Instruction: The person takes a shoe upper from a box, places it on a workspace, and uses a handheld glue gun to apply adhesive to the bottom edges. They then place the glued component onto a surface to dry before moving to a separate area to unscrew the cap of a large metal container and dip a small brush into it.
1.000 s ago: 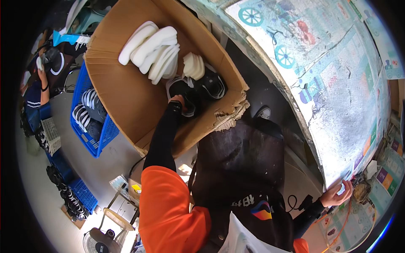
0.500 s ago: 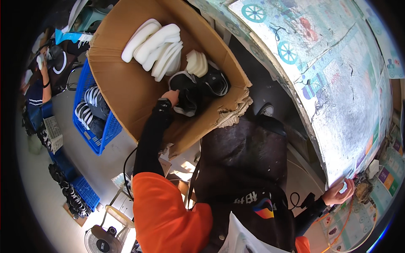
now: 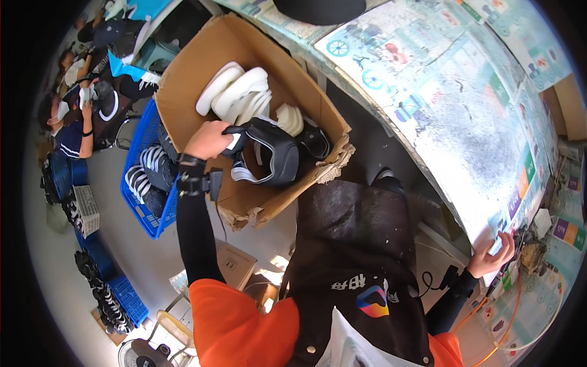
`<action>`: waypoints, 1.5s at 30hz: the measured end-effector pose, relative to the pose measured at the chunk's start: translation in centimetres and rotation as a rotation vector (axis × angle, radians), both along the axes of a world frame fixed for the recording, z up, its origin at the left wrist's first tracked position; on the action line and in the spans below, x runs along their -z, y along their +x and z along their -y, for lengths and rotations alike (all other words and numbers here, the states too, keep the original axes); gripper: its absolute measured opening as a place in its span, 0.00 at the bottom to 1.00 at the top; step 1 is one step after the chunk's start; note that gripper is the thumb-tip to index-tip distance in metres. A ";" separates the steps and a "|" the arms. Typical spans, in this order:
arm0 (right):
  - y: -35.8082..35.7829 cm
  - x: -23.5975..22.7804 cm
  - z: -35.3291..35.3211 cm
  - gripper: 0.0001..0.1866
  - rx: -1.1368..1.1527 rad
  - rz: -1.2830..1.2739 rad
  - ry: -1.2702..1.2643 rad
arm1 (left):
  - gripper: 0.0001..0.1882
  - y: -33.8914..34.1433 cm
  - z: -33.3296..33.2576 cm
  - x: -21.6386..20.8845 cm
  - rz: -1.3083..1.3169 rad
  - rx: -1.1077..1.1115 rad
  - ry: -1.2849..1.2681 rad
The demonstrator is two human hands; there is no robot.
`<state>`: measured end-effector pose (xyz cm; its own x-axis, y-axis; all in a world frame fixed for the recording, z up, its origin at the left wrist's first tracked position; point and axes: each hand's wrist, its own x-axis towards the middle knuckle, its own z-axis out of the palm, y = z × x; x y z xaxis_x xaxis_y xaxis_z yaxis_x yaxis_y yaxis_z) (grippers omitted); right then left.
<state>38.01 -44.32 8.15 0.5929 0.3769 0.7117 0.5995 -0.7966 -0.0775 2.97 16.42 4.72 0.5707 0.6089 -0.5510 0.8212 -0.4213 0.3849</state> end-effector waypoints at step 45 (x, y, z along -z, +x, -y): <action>-17.7 5.4 -17.2 0.03 -0.800 -1.165 0.155 | 0.11 -5.1 30.3 3.7 0.995 -0.537 -0.304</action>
